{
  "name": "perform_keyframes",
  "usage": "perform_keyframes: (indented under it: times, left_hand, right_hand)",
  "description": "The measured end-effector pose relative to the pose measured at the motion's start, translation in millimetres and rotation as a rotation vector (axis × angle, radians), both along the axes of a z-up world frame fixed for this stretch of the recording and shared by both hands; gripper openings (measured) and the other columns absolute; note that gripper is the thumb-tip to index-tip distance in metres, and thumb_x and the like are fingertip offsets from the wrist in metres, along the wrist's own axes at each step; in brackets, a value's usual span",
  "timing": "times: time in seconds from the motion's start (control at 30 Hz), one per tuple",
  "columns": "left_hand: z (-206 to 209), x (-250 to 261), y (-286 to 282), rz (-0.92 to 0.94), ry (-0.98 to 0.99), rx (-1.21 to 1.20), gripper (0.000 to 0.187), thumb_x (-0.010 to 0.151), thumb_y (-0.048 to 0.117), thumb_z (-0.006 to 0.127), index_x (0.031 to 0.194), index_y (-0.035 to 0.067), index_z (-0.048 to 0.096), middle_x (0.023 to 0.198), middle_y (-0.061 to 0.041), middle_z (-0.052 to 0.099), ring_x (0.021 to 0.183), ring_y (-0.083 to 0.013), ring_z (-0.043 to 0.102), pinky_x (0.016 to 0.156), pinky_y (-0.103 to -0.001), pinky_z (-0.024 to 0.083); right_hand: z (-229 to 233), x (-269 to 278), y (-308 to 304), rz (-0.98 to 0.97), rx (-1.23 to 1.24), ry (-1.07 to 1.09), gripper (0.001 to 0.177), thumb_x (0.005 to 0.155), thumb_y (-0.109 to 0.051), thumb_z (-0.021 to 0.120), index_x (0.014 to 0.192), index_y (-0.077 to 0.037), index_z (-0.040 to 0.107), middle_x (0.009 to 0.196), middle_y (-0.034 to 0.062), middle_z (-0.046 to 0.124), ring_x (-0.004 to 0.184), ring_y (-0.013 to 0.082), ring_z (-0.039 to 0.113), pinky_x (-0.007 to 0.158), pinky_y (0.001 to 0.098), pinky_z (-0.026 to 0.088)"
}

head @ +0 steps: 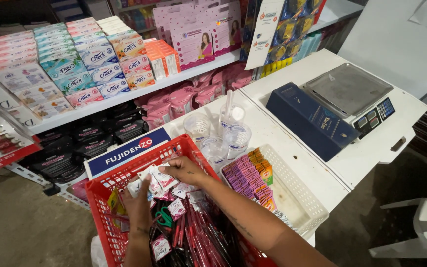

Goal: The person sorts small packaged items from a red basket into a white tray on a counter. They pick up items, place them in the tray, and occasionally rearrange them. The person also handles a small white bottle and places it in the basket.

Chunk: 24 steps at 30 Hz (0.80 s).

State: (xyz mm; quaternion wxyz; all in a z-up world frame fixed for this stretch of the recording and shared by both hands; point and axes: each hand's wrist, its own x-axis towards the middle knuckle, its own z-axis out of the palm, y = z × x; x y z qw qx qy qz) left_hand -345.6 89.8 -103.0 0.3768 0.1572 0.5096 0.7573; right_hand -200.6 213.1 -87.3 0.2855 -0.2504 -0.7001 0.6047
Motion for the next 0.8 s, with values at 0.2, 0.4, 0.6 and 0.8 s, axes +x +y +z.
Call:
perform_keyframes:
  times: [0.2, 0.4, 0.6, 0.8]
  left_hand:
    - [-20.1, -6.9, 2.4, -0.031, 0.031, 0.037, 0.050, 0.082, 0.006, 0.081, 0.127, 0.004, 0.060, 0.114, -0.010, 0.072, 0.099, -0.0174, 0.069, 0.087, -0.030, 0.056]
    - [-8.0, 6.1, -0.1, -0.020, 0.150, -0.015, 0.053, 0.078, 0.003, 0.080, 0.128, 0.005, 0.061, 0.117, -0.008, 0.068, 0.100, -0.0198, 0.066, 0.083, -0.031, 0.054]
    - [-101.4, -9.3, 22.3, -0.235, -0.292, 0.228, 0.034, 0.100, 0.022, 0.062, 0.125, -0.001, 0.061, 0.116, -0.006, 0.065, 0.103, -0.0173, 0.063, 0.085, -0.032, 0.055]
    - [-10.9, 13.2, 5.6, -0.255, -0.496, 0.148, 0.055, 0.108, 0.054, 0.029, 0.126, 0.012, 0.059, 0.116, -0.006, 0.065, 0.103, -0.0183, 0.065, 0.088, -0.038, 0.055]
  right_hand:
    - [-1.4, -5.7, -2.2, 0.095, -0.008, 0.063, 0.027, 0.100, -0.031, 0.065, 0.089, -0.007, 0.071, 0.075, -0.0110, 0.055, 0.071, 0.0004, 0.044, 0.062, 0.0242, 0.039]
    - [-71.3, -18.3, 15.2, 0.047, 0.202, -0.011, 0.034, 0.110, -0.031, 0.066, 0.095, -0.001, 0.062, 0.082, -0.0048, 0.049, 0.077, 0.0044, 0.045, 0.064, 0.0264, 0.041]
    - [-33.4, -20.8, -11.0, 0.003, -0.116, 0.012, 0.029, 0.102, -0.031, 0.065, 0.106, -0.004, 0.074, 0.086, -0.0053, 0.069, 0.077, 0.0033, 0.057, 0.068, 0.0232, 0.048]
    - [-44.1, -27.9, -25.9, -0.206, 0.610, 0.039, 0.030, 0.096, -0.025, 0.074, 0.118, -0.005, 0.075, 0.112, 0.0129, 0.068, 0.110, 0.0231, 0.057, 0.097, 0.0362, 0.046]
